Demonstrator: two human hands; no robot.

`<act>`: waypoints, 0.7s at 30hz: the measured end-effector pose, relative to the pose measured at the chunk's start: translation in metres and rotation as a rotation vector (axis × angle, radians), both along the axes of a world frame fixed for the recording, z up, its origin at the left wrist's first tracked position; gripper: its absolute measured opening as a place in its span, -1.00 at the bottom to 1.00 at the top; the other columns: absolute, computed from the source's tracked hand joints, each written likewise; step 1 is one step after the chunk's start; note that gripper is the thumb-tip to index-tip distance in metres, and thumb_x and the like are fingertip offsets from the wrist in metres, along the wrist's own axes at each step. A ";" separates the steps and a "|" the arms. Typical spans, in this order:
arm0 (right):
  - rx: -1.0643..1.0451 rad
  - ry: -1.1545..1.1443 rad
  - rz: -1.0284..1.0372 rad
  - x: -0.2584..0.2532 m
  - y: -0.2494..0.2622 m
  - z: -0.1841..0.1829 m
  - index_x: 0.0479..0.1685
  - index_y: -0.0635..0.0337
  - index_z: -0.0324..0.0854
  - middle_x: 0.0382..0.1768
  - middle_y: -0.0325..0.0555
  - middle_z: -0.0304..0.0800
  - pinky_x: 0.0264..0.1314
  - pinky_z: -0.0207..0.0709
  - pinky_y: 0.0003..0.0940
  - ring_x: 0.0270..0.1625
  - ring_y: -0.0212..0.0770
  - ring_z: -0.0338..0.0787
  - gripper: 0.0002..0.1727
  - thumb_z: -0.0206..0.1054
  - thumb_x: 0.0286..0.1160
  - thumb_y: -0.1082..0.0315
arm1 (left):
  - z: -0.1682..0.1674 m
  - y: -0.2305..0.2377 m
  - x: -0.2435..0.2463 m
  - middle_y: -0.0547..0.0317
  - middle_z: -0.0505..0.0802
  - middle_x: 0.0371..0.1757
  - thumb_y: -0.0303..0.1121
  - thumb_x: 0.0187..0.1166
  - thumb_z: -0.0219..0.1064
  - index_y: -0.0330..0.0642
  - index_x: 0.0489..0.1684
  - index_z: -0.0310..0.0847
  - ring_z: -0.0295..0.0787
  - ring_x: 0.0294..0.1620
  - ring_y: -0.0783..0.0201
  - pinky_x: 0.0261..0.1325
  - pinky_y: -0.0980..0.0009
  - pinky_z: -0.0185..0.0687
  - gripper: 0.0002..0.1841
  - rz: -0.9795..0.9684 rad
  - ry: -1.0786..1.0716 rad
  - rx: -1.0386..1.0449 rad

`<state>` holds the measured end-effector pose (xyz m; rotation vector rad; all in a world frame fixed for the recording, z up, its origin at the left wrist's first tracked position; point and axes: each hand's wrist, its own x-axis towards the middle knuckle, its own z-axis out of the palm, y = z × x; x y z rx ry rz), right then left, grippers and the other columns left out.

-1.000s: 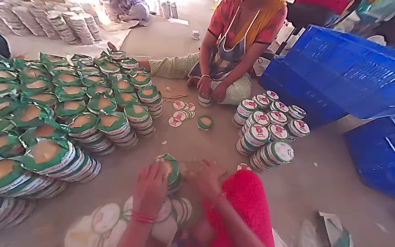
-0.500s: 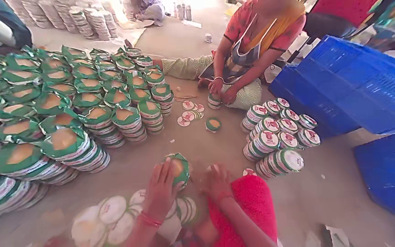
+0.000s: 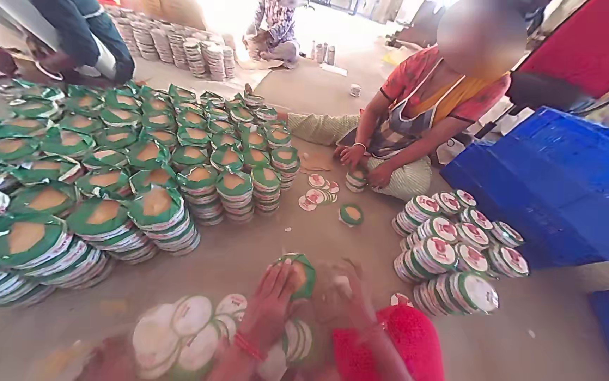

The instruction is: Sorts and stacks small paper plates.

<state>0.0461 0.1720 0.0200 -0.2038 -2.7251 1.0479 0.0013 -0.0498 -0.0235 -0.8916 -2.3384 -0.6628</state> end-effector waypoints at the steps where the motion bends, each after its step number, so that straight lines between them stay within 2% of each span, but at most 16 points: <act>1: -0.107 0.131 0.130 -0.009 -0.002 0.005 0.33 0.18 0.72 0.60 0.26 0.45 0.74 0.17 0.20 0.73 0.21 0.31 -0.20 -0.16 0.71 -0.31 | -0.001 0.000 0.000 -0.10 0.74 0.48 0.15 0.71 0.08 -0.19 0.41 0.70 0.68 0.49 -0.10 0.56 -0.05 0.49 -0.37 -0.008 -0.002 0.010; 2: -0.183 0.215 0.260 -0.022 -0.007 0.013 0.36 0.16 0.71 0.64 0.25 0.42 0.79 0.06 0.20 0.77 0.21 0.24 -0.05 -0.31 0.67 -0.44 | -0.003 0.000 -0.001 -0.10 0.75 0.47 0.15 0.70 0.11 -0.17 0.41 0.70 0.69 0.48 -0.10 0.55 -0.04 0.51 -0.38 -0.013 0.005 0.022; 4: -0.145 0.262 0.415 -0.045 -0.019 0.025 0.36 0.03 0.75 0.68 0.25 0.39 0.80 -0.15 0.38 0.81 0.41 0.09 0.00 -0.35 0.57 -0.54 | -0.007 -0.001 -0.003 -0.12 0.78 0.42 0.15 0.66 0.16 -0.16 0.38 0.73 0.72 0.44 -0.13 0.48 -0.02 0.58 -0.39 -0.013 0.021 0.055; 6: 0.028 0.195 0.461 -0.061 -0.027 0.025 0.32 -0.09 0.79 0.68 0.18 0.42 0.70 -0.12 0.56 0.78 0.55 0.06 -0.09 -0.23 0.54 -0.53 | -0.007 -0.001 -0.004 -0.14 0.79 0.39 0.13 0.65 0.19 -0.17 0.35 0.75 0.73 0.42 -0.15 0.46 -0.02 0.61 -0.41 -0.010 0.030 0.077; 8: 0.193 0.017 0.472 -0.068 -0.029 0.026 0.40 -0.24 0.74 0.74 -0.02 0.36 0.71 -0.19 0.57 0.84 0.50 -0.08 -0.19 -0.01 0.44 -0.53 | -0.006 -0.001 -0.005 -0.13 0.81 0.36 0.13 0.64 0.19 -0.20 0.29 0.78 0.75 0.40 -0.15 0.44 0.00 0.63 -0.41 0.003 0.051 0.074; 10: 0.287 -0.053 0.489 -0.070 -0.028 0.026 0.45 -0.30 0.69 0.76 -0.12 0.35 0.73 -0.19 0.54 0.86 0.45 -0.11 -0.16 0.05 0.34 -0.59 | -0.007 -0.002 -0.005 -0.13 0.81 0.36 0.13 0.67 0.16 -0.20 0.27 0.78 0.76 0.39 -0.15 0.43 0.02 0.64 -0.41 0.009 0.055 0.068; 12: 0.275 0.010 0.507 -0.068 -0.022 0.025 0.38 -0.23 0.74 0.69 -0.08 0.45 0.70 -0.09 0.54 0.84 0.45 0.00 -0.13 0.00 0.34 -0.61 | -0.008 -0.002 -0.004 -0.14 0.81 0.36 0.14 0.68 0.15 -0.20 0.30 0.77 0.75 0.40 -0.15 0.44 0.02 0.63 -0.40 0.005 0.046 0.077; 14: 0.144 0.168 0.513 -0.069 -0.013 0.017 0.18 -0.02 0.81 0.52 0.11 0.62 0.63 0.07 0.50 0.73 0.49 0.22 -0.15 -0.12 0.52 -0.49 | -0.009 -0.001 -0.004 -0.17 0.80 0.37 0.12 0.66 0.18 -0.21 0.32 0.75 0.74 0.42 -0.17 0.47 0.00 0.61 -0.41 -0.015 0.023 0.097; 15: 0.070 0.214 0.510 -0.070 -0.008 0.012 0.14 0.06 0.81 0.48 0.17 0.64 0.67 0.06 0.45 0.70 0.46 0.28 -0.16 -0.16 0.59 -0.43 | -0.010 0.000 -0.004 -0.18 0.79 0.38 0.12 0.66 0.19 -0.21 0.33 0.75 0.73 0.43 -0.17 0.48 -0.01 0.61 -0.41 -0.018 0.016 0.103; 17: 0.051 0.206 0.504 -0.066 -0.001 0.009 0.26 0.08 0.76 0.53 0.18 0.59 0.72 0.00 0.44 0.73 0.43 0.27 -0.12 -0.19 0.60 -0.45 | -0.009 0.001 -0.004 -0.18 0.79 0.39 0.14 0.66 0.17 -0.20 0.33 0.75 0.72 0.43 -0.17 0.48 -0.01 0.60 -0.39 -0.013 0.006 0.104; 20: 0.205 0.032 0.499 -0.055 0.002 0.012 0.52 -0.13 0.64 0.71 0.00 0.42 0.67 0.00 0.54 0.80 0.47 0.09 -0.13 0.02 0.42 -0.52 | -0.007 0.000 -0.003 -0.20 0.77 0.41 0.14 0.70 0.13 -0.22 0.35 0.73 0.71 0.45 -0.19 0.49 -0.02 0.59 -0.38 -0.021 -0.013 0.102; 21: 0.237 0.005 0.496 -0.052 0.003 0.012 0.56 -0.19 0.60 0.74 -0.06 0.39 0.65 0.01 0.56 0.81 0.48 0.05 -0.09 0.02 0.36 -0.58 | -0.008 0.000 -0.004 -0.19 0.77 0.42 0.15 0.70 0.12 -0.21 0.35 0.73 0.70 0.46 -0.19 0.49 -0.02 0.59 -0.38 -0.020 -0.017 0.098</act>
